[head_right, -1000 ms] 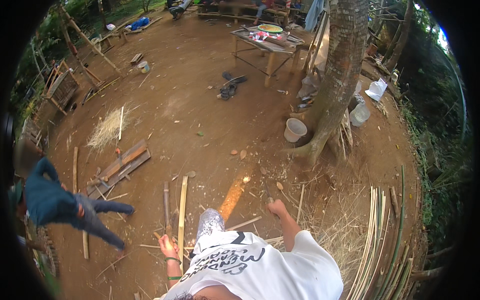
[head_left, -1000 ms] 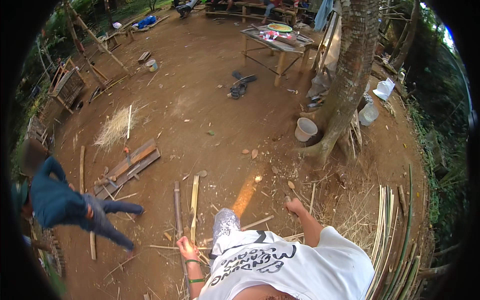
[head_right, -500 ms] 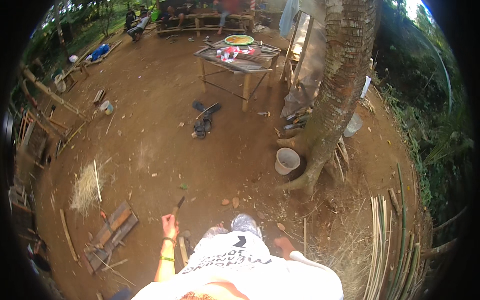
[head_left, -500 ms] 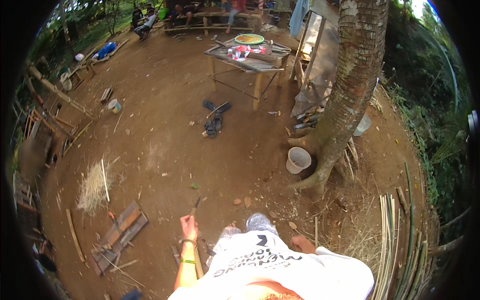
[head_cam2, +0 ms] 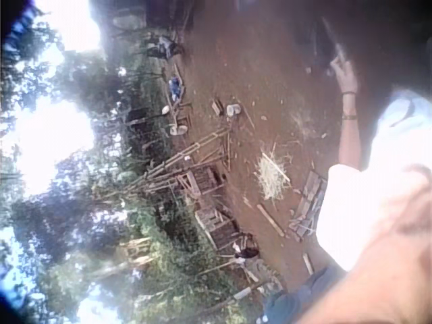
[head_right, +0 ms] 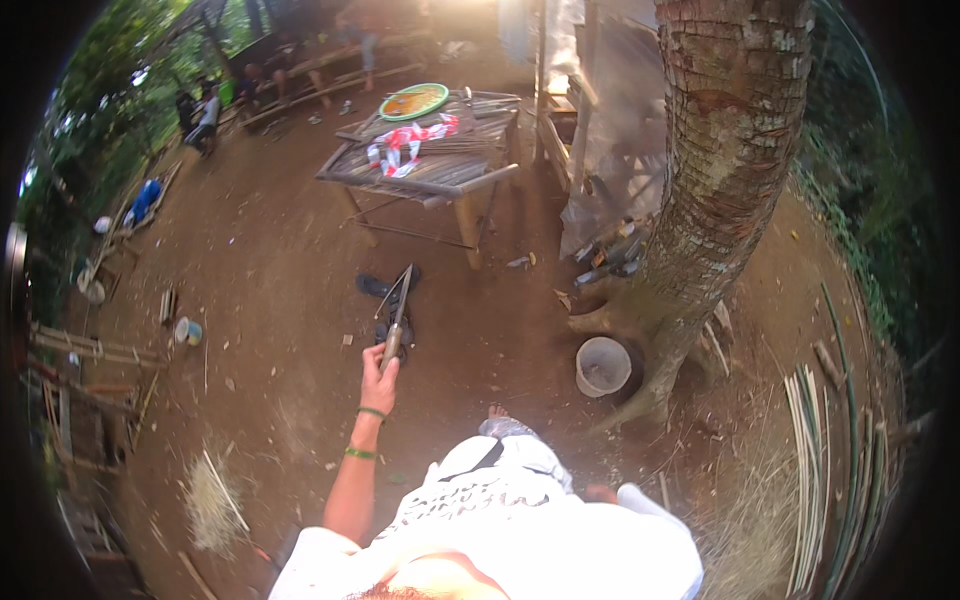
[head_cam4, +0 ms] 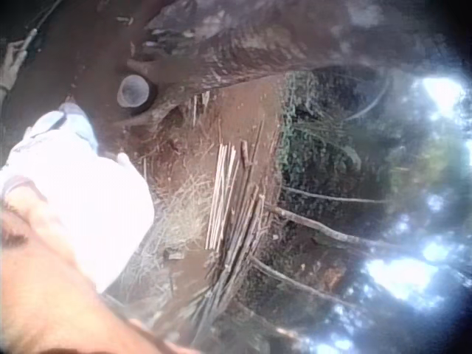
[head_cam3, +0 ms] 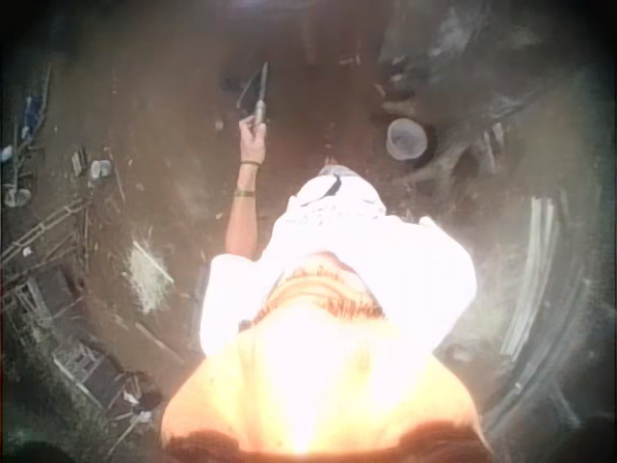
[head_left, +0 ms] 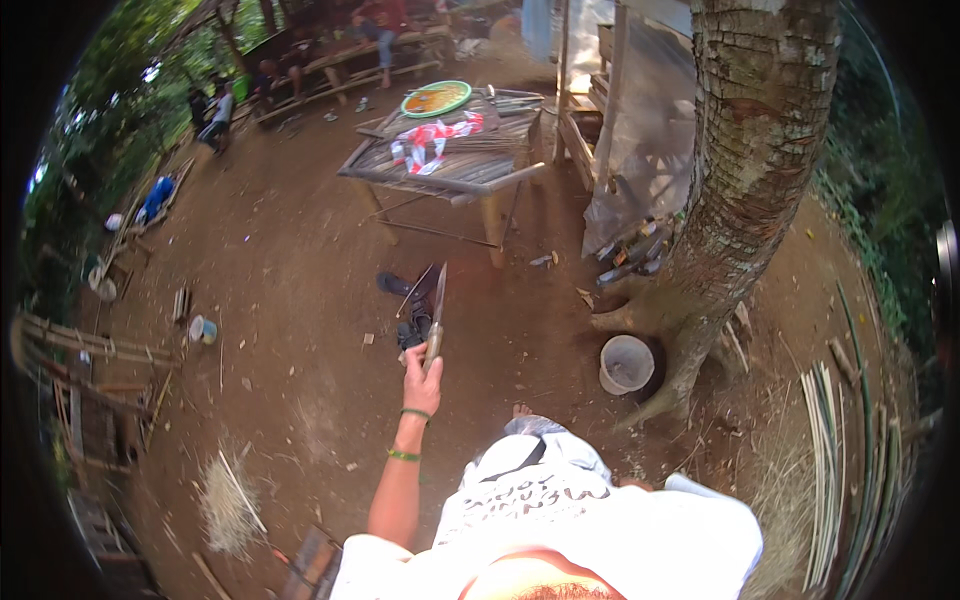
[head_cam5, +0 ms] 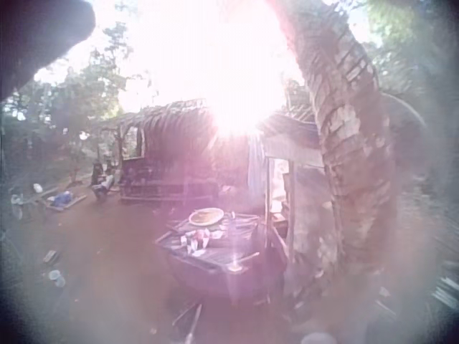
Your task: The person walks through a cluttered outdoor area and sits on the ground. They use a machete to split a long bamboo pole into thin strips, repeatedly striking the pole against a wooden block to separate the layers.
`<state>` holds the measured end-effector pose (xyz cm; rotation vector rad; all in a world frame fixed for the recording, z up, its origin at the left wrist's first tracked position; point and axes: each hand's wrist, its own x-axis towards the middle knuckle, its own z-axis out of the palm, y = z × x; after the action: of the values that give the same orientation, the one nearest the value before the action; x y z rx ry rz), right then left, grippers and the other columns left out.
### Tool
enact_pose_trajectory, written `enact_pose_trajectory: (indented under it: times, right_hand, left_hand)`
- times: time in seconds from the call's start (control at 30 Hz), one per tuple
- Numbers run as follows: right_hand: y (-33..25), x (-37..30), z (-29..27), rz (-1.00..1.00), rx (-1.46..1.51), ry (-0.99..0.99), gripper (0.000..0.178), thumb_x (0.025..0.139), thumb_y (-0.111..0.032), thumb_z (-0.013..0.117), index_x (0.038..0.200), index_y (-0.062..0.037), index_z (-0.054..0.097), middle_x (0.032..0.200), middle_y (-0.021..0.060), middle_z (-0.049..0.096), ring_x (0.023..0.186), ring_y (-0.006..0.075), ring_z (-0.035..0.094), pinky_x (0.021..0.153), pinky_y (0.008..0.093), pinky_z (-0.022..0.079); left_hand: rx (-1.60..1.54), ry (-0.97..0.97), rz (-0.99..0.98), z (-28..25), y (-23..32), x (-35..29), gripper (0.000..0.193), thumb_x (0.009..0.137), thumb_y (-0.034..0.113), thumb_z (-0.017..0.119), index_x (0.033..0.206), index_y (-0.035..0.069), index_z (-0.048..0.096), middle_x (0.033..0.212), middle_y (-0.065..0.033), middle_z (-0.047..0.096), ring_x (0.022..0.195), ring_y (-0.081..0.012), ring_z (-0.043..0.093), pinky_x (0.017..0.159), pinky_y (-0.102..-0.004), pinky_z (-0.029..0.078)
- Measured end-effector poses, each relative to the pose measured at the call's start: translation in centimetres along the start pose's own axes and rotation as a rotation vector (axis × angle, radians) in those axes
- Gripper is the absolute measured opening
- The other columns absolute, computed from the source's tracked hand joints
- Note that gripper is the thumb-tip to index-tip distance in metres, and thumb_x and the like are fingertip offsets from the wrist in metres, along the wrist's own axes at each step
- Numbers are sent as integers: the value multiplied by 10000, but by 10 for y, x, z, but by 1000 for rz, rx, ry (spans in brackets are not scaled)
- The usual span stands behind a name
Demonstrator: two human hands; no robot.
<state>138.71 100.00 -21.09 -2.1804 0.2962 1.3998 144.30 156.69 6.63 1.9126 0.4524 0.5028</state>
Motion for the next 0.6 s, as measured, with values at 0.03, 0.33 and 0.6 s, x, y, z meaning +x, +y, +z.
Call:
enact_pose_trajectory:
  times: [0.03,0.33,0.6]
  right_hand:
    - [-33,31,-19,44,13,72,237,655,-196,695,758,18,698,695,174,654,599,240,616,545,406,461]
    - [-434,41,-203,-215,147,703,468,678,-201,723,1098,-7,650,931,192,703,862,331,691,764,424,523]
    - [-548,81,-188,300,275,590,496,696,-270,708,1104,7,660,1118,263,662,1077,395,635,924,448,502]
  left_hand:
    - [13,8,31,8,-7,35,376,949,189,588,1250,12,448,1004,-145,589,925,-237,576,847,-363,466]
    - [309,-79,382,110,-39,380,408,890,110,619,1257,18,465,1100,-235,578,1017,-419,569,864,-473,459]
    - [607,-164,433,194,-135,673,526,846,97,645,1329,54,439,1063,-219,557,998,-405,549,863,-483,446]
